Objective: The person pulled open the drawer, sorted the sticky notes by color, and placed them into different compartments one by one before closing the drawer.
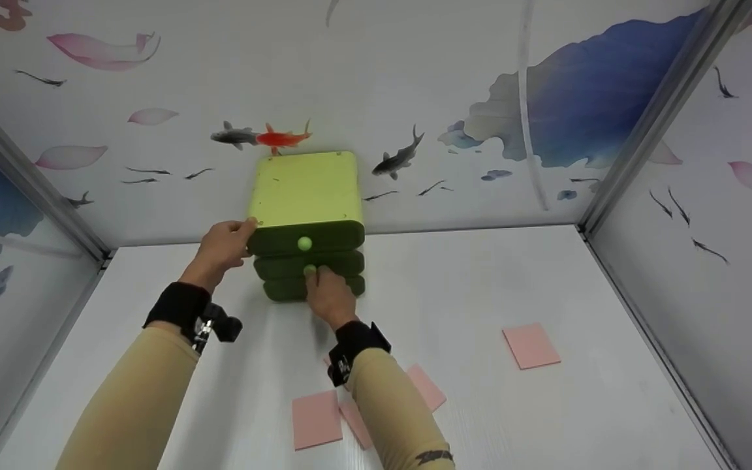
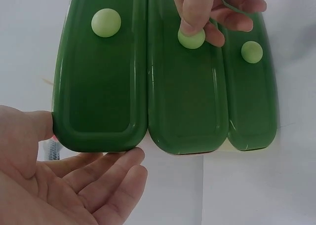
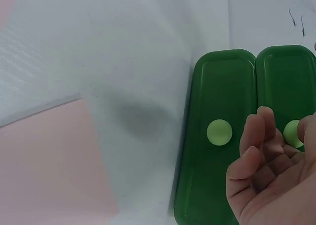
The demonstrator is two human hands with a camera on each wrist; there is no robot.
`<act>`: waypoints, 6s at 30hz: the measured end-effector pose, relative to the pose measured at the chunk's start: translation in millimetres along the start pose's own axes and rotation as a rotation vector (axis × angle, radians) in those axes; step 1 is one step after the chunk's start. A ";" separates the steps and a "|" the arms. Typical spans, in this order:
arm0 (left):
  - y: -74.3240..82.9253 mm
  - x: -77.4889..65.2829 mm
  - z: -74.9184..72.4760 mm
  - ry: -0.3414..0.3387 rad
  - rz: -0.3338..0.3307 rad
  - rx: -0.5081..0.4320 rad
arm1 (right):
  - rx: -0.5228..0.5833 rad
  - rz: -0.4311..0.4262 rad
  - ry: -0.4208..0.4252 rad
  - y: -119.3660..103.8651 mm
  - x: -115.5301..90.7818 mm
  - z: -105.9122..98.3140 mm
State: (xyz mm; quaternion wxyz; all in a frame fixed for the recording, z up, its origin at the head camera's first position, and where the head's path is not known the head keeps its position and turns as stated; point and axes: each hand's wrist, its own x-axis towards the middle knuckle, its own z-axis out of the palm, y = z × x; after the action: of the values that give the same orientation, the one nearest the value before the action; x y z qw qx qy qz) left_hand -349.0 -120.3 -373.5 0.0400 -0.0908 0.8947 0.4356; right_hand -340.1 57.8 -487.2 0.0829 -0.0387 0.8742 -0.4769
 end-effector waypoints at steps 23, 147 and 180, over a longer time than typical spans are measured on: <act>-41.3 4.7 1.2 -0.066 -0.023 -0.062 | 0.010 0.040 -0.033 19.8 -2.8 -2.7; -68.8 12.8 31.5 -0.231 0.009 -0.190 | -0.016 0.067 -0.028 46.5 -78.6 34.6; -67.6 10.6 33.4 -0.211 0.010 -0.160 | -0.056 0.080 -0.015 49.5 -105.8 42.7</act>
State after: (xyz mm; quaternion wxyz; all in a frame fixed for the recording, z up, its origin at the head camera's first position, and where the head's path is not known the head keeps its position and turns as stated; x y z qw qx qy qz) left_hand -346.4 -136.3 -447.8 0.1241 -0.0429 0.8484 0.5128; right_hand -227.7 64.9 -540.1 0.1073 -0.0094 0.8874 -0.4482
